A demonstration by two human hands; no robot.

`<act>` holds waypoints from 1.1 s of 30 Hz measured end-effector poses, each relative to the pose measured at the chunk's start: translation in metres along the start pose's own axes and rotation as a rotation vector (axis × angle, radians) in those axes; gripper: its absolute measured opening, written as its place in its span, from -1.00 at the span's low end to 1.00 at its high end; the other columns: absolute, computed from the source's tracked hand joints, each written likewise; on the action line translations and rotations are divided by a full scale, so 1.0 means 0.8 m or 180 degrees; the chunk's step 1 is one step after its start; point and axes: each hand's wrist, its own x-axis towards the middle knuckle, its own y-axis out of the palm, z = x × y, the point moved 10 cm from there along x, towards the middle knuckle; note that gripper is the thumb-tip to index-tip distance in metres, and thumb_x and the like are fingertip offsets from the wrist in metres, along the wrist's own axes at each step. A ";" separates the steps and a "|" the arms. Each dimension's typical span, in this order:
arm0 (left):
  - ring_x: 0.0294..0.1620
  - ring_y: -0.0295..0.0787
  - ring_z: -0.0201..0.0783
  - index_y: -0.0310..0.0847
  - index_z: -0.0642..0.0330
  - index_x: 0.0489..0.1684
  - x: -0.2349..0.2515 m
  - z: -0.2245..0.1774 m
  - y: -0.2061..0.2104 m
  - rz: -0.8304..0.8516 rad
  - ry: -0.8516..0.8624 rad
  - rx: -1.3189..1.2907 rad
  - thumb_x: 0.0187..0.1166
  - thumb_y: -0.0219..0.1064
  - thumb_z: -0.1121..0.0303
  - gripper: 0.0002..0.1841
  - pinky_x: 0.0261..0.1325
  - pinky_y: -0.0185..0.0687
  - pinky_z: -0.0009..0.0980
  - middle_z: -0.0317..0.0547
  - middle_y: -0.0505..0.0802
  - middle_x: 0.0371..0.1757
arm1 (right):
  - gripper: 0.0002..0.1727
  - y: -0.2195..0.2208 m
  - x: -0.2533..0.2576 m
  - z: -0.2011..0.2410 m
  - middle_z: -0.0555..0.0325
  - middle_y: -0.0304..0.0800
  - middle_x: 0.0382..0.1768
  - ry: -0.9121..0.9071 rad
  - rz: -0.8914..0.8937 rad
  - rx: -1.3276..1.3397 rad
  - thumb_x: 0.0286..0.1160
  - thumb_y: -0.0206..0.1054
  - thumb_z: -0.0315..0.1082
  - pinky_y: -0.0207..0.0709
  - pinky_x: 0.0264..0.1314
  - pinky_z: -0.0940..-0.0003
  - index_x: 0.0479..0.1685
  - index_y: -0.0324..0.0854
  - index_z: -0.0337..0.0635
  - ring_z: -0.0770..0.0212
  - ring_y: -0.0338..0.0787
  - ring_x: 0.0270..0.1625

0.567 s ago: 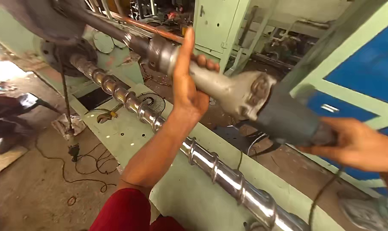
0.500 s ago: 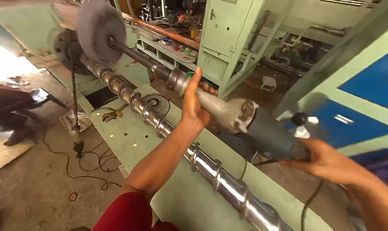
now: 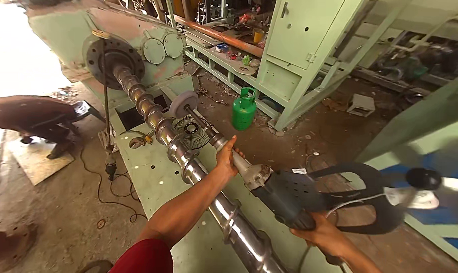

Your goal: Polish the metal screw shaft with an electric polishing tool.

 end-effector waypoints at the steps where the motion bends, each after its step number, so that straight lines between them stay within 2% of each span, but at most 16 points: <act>1: -0.69 0.51 -0.26 0.38 0.05 -0.42 0.004 -0.001 -0.002 -0.0028 -0.0004 -0.0008 0.60 0.45 0.09 -0.64 -0.48 0.68 -0.29 -0.23 0.50 -0.64 | -0.56 0.002 0.004 0.001 0.14 0.79 -0.55 0.0046 0.0097 0.0093 -0.01 0.76 -0.18 0.71 -0.50 0.26 -0.16 0.73 -0.15 0.23 0.72 -0.64; 3: -0.68 0.52 -0.25 0.39 0.06 -0.41 0.009 -0.008 -0.006 -0.0078 0.0000 -0.0021 0.59 0.45 0.06 -0.63 -0.47 0.69 -0.27 -0.22 0.52 -0.63 | -0.51 0.003 0.009 0.010 0.09 0.85 -0.46 -0.0014 0.0254 0.0240 0.00 0.78 -0.17 0.78 -0.44 0.24 -0.09 0.72 -0.17 0.16 0.81 -0.57; 5: -0.69 0.51 -0.27 0.43 0.04 -0.39 0.018 -0.017 -0.009 -0.0119 0.0045 0.0019 0.56 0.47 0.01 -0.62 -0.48 0.68 -0.27 -0.23 0.52 -0.63 | -0.42 0.003 0.011 0.017 0.08 0.90 -0.35 -0.0219 0.0412 0.0242 0.04 0.77 -0.06 0.86 -0.28 0.19 0.03 0.72 -0.15 0.12 0.90 -0.41; 7: -0.69 0.51 -0.28 0.46 0.02 -0.35 0.028 -0.024 -0.014 -0.0200 0.0095 0.0099 0.50 0.50 -0.04 -0.61 -0.50 0.66 -0.28 -0.24 0.52 -0.62 | -0.41 0.005 0.020 0.006 0.14 0.85 -0.41 -0.0287 0.0287 -0.0073 0.12 0.71 0.10 0.81 -0.32 0.18 0.02 0.72 -0.11 0.17 0.84 -0.46; 9: -0.67 0.52 -0.27 0.46 0.02 -0.31 0.038 -0.025 -0.023 -0.0272 0.0121 0.0149 0.47 0.54 -0.03 -0.61 -0.50 0.66 -0.28 -0.25 0.53 -0.60 | -0.45 0.003 0.034 -0.004 0.16 0.79 -0.49 -0.0254 -0.0126 -0.0467 0.18 0.64 0.20 0.72 -0.41 0.12 -0.12 0.77 -0.08 0.20 0.75 -0.55; 11: -0.67 0.52 -0.27 0.46 0.03 -0.28 0.047 -0.028 -0.030 -0.0377 0.0158 0.0129 0.48 0.54 0.07 -0.66 -0.52 0.65 -0.28 -0.25 0.53 -0.59 | -0.49 0.001 0.048 -0.005 0.17 0.80 -0.50 -0.0222 -0.0344 -0.0659 0.16 0.65 0.19 0.72 -0.39 0.09 -0.16 0.78 -0.05 0.20 0.75 -0.56; 14: -0.65 0.53 -0.30 0.46 0.04 -0.16 0.056 -0.033 -0.040 -0.0522 0.0129 0.0172 0.49 0.47 0.27 -0.76 -0.54 0.62 -0.33 -0.24 0.55 -0.55 | -0.49 0.003 0.059 0.002 0.17 0.81 -0.47 -0.0122 -0.0383 -0.0742 0.14 0.67 0.16 0.73 -0.37 0.09 -0.12 0.78 -0.02 0.21 0.76 -0.54; 16: -0.60 0.55 -0.29 0.46 0.07 -0.12 0.062 -0.037 -0.043 -0.0548 0.0102 0.0190 0.52 0.41 0.32 -0.81 -0.50 0.63 -0.33 -0.22 0.57 -0.49 | -0.49 0.004 0.064 0.007 0.17 0.81 -0.44 -0.0081 -0.0393 -0.0853 0.16 0.65 0.17 0.73 -0.31 0.04 -0.10 0.78 -0.02 0.20 0.78 -0.49; 20: -0.57 0.58 -0.28 0.46 0.08 -0.12 0.081 -0.040 -0.049 -0.0450 0.0119 0.0322 0.57 0.33 0.32 -0.86 -0.46 0.64 -0.32 -0.21 0.59 -0.47 | -0.46 0.005 0.082 0.006 0.12 0.84 -0.37 -0.0144 -0.0448 -0.0913 0.16 0.67 0.15 0.75 -0.22 -0.03 -0.02 0.79 -0.03 0.15 0.81 -0.42; 25: -0.61 0.54 -0.24 0.45 0.09 -0.21 0.091 -0.037 -0.058 -0.0596 0.0097 0.0361 0.51 0.34 0.37 -0.87 -0.49 0.62 -0.29 -0.18 0.55 -0.51 | -0.50 0.007 0.096 0.000 0.15 0.84 -0.39 -0.0096 -0.0438 -0.0926 0.15 0.67 0.16 0.75 -0.27 0.01 -0.07 0.80 0.01 0.18 0.81 -0.45; 33: -0.62 0.50 -0.24 0.42 0.08 -0.23 0.102 -0.030 -0.070 -0.0677 0.0013 0.0294 0.53 0.30 0.40 -0.89 -0.51 0.59 -0.30 -0.17 0.53 -0.51 | -0.48 0.009 0.103 -0.005 0.14 0.84 -0.35 -0.0042 -0.0403 -0.1084 0.15 0.66 0.21 0.74 -0.17 -0.06 -0.08 0.79 0.03 0.14 0.84 -0.35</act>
